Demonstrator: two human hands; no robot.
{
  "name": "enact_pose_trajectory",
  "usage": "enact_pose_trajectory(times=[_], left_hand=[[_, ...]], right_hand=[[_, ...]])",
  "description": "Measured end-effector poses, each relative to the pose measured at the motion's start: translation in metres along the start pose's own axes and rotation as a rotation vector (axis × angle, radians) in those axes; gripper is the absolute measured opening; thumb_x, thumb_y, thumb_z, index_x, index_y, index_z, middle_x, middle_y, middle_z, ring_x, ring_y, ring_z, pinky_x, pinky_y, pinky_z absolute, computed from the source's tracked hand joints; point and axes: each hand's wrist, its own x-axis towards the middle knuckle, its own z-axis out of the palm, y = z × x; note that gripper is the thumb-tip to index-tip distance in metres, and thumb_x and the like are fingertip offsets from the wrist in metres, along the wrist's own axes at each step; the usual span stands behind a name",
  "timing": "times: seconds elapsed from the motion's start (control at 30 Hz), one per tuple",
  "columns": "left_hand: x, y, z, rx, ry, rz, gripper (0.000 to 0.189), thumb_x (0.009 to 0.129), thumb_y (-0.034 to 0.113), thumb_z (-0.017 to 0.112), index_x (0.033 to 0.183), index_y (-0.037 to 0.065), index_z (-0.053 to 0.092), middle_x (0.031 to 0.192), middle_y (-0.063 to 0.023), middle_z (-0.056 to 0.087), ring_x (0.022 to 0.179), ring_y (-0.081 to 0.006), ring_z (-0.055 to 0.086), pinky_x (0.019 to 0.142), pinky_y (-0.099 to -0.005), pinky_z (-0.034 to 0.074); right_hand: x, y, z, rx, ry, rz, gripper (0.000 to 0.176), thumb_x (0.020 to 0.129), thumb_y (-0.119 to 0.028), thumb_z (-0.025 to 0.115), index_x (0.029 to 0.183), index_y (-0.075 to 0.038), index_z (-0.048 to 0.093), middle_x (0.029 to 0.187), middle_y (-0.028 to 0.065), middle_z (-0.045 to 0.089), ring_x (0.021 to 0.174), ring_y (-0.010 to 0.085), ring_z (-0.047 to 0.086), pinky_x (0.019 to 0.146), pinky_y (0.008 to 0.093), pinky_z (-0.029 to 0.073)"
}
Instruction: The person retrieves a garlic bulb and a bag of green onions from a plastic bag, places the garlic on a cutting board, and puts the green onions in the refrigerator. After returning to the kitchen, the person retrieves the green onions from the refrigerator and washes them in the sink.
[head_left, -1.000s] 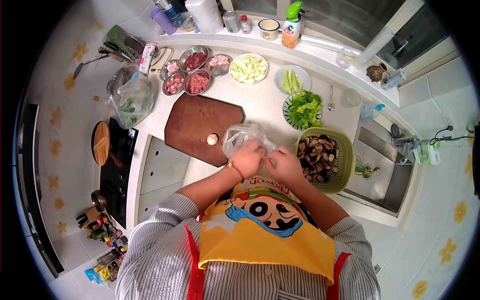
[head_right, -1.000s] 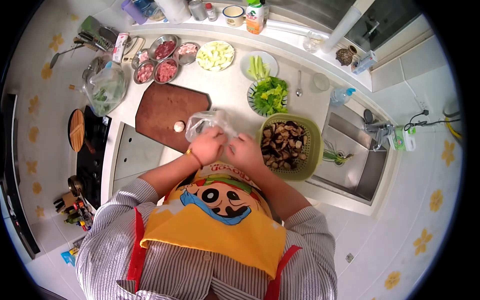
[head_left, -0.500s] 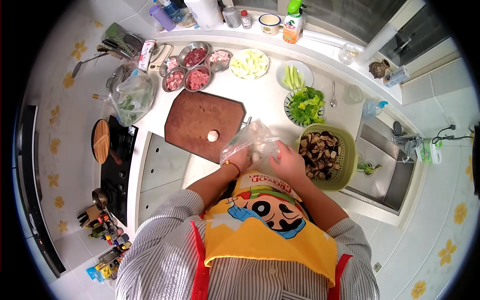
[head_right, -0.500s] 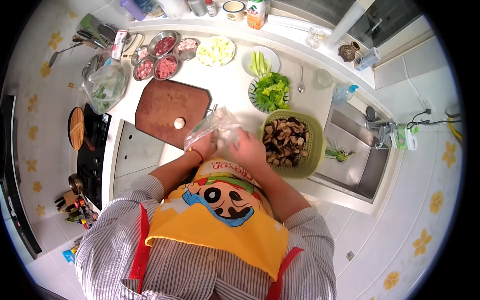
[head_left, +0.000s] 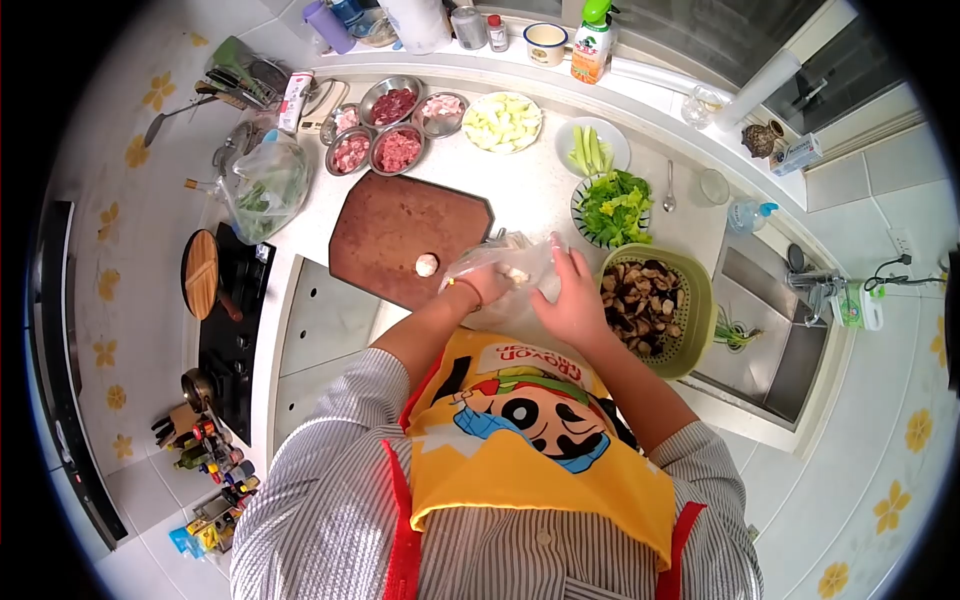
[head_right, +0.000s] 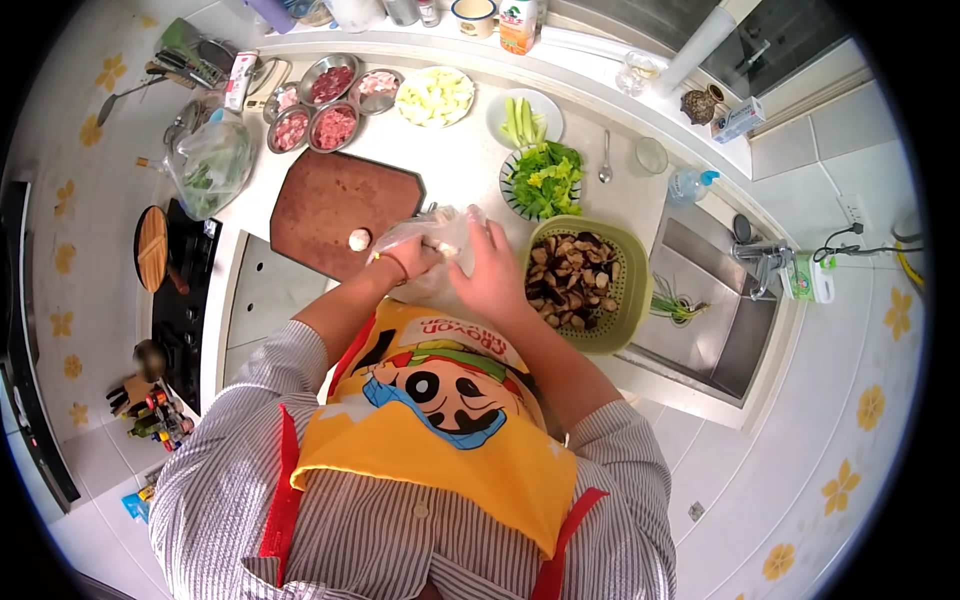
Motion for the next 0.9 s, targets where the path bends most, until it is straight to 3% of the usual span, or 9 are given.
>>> enact_pose_trajectory(times=[0.23,0.33,0.4,0.47,0.5,0.57,0.67,0.77,0.9], left_hand=[[0.025,-0.028,0.063,-0.033,0.021,-0.165,0.038,0.084,0.023,0.070,0.118,0.007,0.067,0.116,-0.0177,0.069,0.106,-0.0347,0.067,0.091,-0.0433,0.053],[-0.008,0.022,0.019,-0.345,-0.038,-0.214,0.037,0.087,0.022,0.069,0.121,0.006,0.065,0.114,-0.0181,0.069,0.103,-0.0339,0.068,0.086,-0.0404,0.055],[-0.014,0.020,0.029,-0.178,-0.014,-0.163,0.038,0.087,0.022,0.071,0.122,0.008,0.065,0.114,-0.0168,0.069,0.101,-0.0318,0.068,0.083,-0.0371,0.056],[-0.001,-0.002,0.069,-1.265,-0.036,-0.701,0.039,0.085,0.021,0.072,0.123,0.011,0.066,0.116,-0.0148,0.070,0.104,-0.0304,0.068,0.084,-0.0373,0.056],[-0.003,0.001,0.072,-1.266,-0.042,-0.700,0.039,0.085,0.021,0.072,0.123,0.011,0.066,0.116,-0.0148,0.070,0.104,-0.0304,0.068,0.084,-0.0373,0.056],[-0.027,0.053,0.017,-0.201,-0.074,-0.223,0.040,0.087,0.029,0.070,0.122,0.010,0.066,0.120,-0.0166,0.068,0.105,-0.0303,0.068,0.084,-0.0395,0.055],[-0.013,0.023,0.045,0.194,-0.136,0.061,0.042,0.091,0.039,0.062,0.120,0.009,0.067,0.113,-0.0175,0.071,0.100,-0.0321,0.070,0.084,-0.0423,0.055],[0.004,0.028,0.042,0.000,-0.193,-0.237,0.046,0.097,0.045,0.048,0.116,0.009,0.071,0.118,-0.0186,0.070,0.109,-0.0356,0.066,0.094,-0.0441,0.051],[0.020,0.013,0.065,0.092,-0.204,-0.198,0.046,0.097,0.040,0.045,0.108,0.005,0.072,0.112,-0.0216,0.070,0.103,-0.0383,0.067,0.090,-0.0447,0.052]], right_hand=[[-0.009,-0.003,0.000,0.333,-0.123,0.187,0.077,0.085,-0.019,0.075,0.152,-0.006,0.041,0.087,0.0043,0.055,0.078,0.0132,0.053,0.070,0.0280,0.049],[-0.017,-0.005,-0.008,0.369,-0.155,0.238,0.074,0.086,-0.018,0.074,0.152,-0.006,0.042,0.084,0.0014,0.052,0.074,0.0097,0.049,0.066,0.0259,0.047],[-0.021,-0.005,-0.008,0.393,-0.156,0.261,0.073,0.086,-0.017,0.073,0.151,-0.006,0.043,0.084,0.0010,0.052,0.075,0.0093,0.049,0.067,0.0253,0.046],[-0.023,-0.003,-0.009,0.411,-0.153,0.290,0.072,0.086,-0.016,0.073,0.151,-0.005,0.043,0.084,0.0005,0.053,0.076,0.0088,0.049,0.068,0.0248,0.046],[-0.023,-0.002,-0.009,0.451,-0.137,0.284,0.071,0.087,-0.015,0.073,0.150,-0.004,0.043,0.085,0.0007,0.054,0.077,0.0091,0.050,0.070,0.0249,0.046],[-0.022,0.000,-0.012,0.488,-0.114,0.285,0.070,0.087,-0.014,0.072,0.150,-0.003,0.044,0.086,0.0008,0.056,0.077,0.0094,0.051,0.072,0.0250,0.047],[-0.021,0.001,-0.019,0.470,-0.105,0.297,0.069,0.087,-0.013,0.072,0.149,-0.002,0.043,0.090,0.0019,0.059,0.080,0.0101,0.054,0.076,0.0259,0.047],[-0.017,0.002,-0.021,0.497,-0.119,0.336,0.068,0.087,-0.014,0.072,0.149,-0.002,0.044,0.091,0.0025,0.061,0.081,0.0109,0.055,0.079,0.0271,0.048],[-0.013,0.000,-0.028,0.503,-0.110,0.348,0.066,0.087,-0.016,0.073,0.146,-0.004,0.047,0.091,0.0037,0.063,0.085,0.0125,0.059,0.081,0.0281,0.048]])
